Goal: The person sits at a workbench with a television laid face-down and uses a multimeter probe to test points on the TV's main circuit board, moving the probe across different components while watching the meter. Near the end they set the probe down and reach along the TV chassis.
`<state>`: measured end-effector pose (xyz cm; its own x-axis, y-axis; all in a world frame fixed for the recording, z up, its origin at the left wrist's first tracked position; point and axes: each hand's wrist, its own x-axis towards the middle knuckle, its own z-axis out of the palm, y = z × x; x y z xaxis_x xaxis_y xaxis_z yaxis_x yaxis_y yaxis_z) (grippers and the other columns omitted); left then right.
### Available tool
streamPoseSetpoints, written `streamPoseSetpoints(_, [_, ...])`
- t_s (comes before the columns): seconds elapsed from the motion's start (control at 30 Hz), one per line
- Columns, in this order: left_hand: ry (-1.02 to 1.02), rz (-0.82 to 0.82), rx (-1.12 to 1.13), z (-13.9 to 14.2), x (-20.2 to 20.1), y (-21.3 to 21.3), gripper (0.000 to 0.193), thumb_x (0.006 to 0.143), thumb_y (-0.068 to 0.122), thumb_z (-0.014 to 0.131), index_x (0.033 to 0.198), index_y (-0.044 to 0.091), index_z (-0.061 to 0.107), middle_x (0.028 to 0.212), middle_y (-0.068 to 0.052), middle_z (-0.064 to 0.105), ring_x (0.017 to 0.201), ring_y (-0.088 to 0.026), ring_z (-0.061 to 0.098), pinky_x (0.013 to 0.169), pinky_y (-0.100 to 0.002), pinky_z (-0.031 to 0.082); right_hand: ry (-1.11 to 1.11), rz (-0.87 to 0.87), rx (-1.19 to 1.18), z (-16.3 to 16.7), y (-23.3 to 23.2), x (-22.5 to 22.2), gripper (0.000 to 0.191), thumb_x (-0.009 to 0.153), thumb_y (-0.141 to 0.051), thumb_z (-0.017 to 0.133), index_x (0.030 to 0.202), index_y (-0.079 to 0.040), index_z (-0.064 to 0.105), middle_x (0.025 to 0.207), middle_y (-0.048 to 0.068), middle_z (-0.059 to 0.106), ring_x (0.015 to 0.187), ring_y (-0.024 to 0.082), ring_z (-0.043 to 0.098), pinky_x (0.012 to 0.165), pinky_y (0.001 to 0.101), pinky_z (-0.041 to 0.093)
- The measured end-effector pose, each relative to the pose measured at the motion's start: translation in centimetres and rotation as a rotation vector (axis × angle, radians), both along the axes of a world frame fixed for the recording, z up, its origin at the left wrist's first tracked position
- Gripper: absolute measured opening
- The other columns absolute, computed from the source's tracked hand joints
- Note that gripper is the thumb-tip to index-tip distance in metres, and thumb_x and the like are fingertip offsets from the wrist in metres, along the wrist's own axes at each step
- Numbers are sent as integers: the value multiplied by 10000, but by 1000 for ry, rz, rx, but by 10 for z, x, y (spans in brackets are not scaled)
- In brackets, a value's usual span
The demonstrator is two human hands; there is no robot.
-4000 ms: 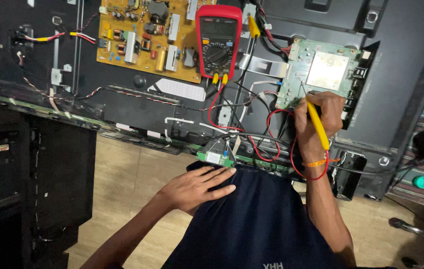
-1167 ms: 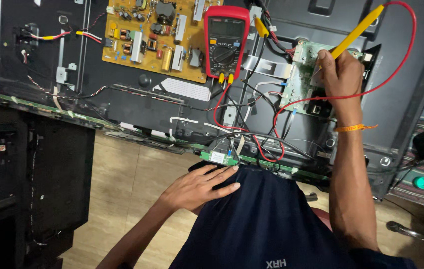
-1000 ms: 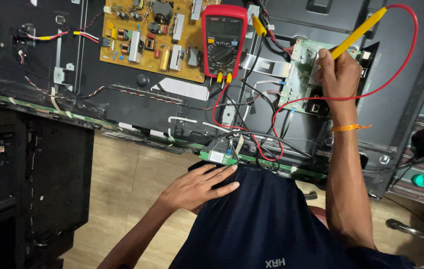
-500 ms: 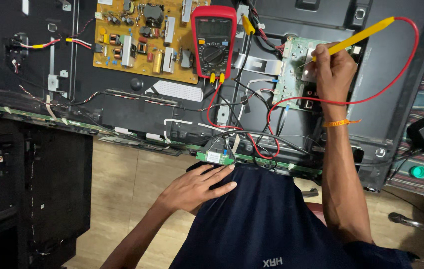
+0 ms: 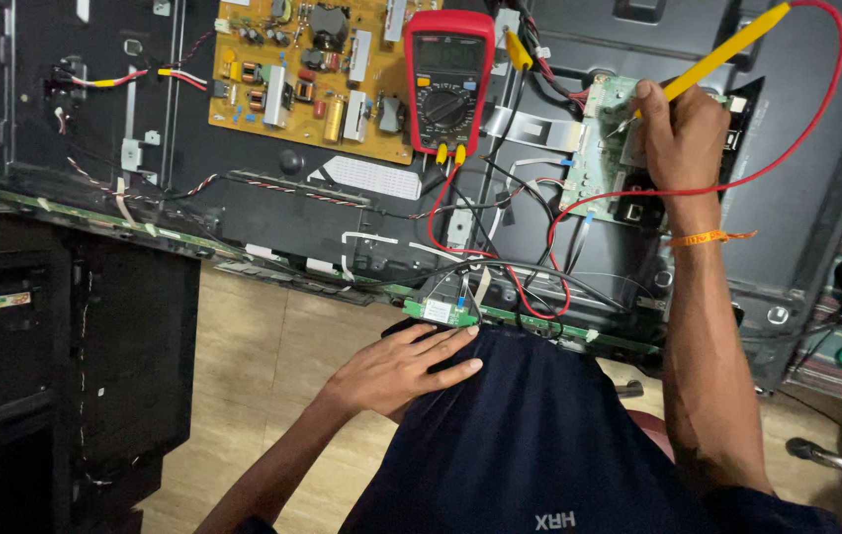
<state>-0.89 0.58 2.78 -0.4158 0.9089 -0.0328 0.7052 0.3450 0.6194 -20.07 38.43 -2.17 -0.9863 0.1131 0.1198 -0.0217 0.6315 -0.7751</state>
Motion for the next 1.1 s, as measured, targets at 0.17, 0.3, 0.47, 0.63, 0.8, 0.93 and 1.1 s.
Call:
streamPoseSetpoints(0.17, [14, -4, -10, 0, 2, -4, 757, 815, 71, 683, 1522, 183, 437, 1631, -209, 373, 1422, -350, 487, 1127, -463, 408, 47, 15, 57, -8, 4, -4, 502, 1215, -381, 649, 931, 25, 731, 636, 63, 567, 560, 146, 545, 538, 318, 399])
streamPoseSetpoints(0.3, [3, 11, -2, -1, 4, -4, 762, 808, 59, 674, 1519, 193, 435, 1626, -209, 380, 1420, -351, 489, 1129, -461, 409, 59, -11, 77, -15, 5, -3, 499, 1216, -390, 673, 948, 28, 726, 640, 64, 559, 563, 155, 523, 539, 337, 384])
streamPoseSetpoints(0.47, [5, 30, 24, -1, 5, -4, 744, 831, 60, 667, 1525, 197, 436, 1622, -210, 389, 1427, -350, 492, 1139, -465, 404, 38, -21, 11, -16, 5, -1, 449, 1188, -366, 660, 974, 24, 726, 634, 49, 549, 563, 135, 516, 538, 325, 385])
streamPoseSetpoints(0.63, [14, 16, 11, -3, 5, -3, 738, 832, 53, 661, 1522, 185, 435, 1622, -224, 384, 1428, -361, 487, 1147, -473, 397, 100, -60, -4, -18, 5, 2, 413, 1164, -334, 676, 979, 33, 714, 711, 44, 602, 624, 103, 528, 572, 289, 409])
streamPoseSetpoints(0.8, [9, 5, 5, -5, 3, 2, 726, 833, 63, 663, 1510, 203, 444, 1632, -204, 363, 1432, -365, 463, 1151, -469, 395, 12, -87, -189, -19, 7, 9, 396, 1162, -346, 684, 1004, 16, 703, 764, 16, 607, 667, 73, 514, 591, 262, 404])
streamPoseSetpoints(0.93, [-26, 7, -70, -3, 3, 5, 802, 778, 58, 708, 1517, 236, 450, 1647, -163, 350, 1420, -369, 451, 1131, -436, 405, 79, -102, -419, -15, 6, 15, 327, 1170, -291, 672, 1047, 11, 701, 819, 4, 644, 704, 69, 559, 625, 240, 433])
streamPoseSetpoints(1.1, [-78, 3, -21, 0, 0, 10, 884, 724, 104, 781, 1526, 216, 428, 1643, -182, 327, 1445, -370, 450, 1139, -465, 390, 160, -164, -487, -9, 3, 20, 234, 1124, -199, 723, 1090, 32, 715, 872, 47, 723, 756, 89, 679, 669, 235, 547])
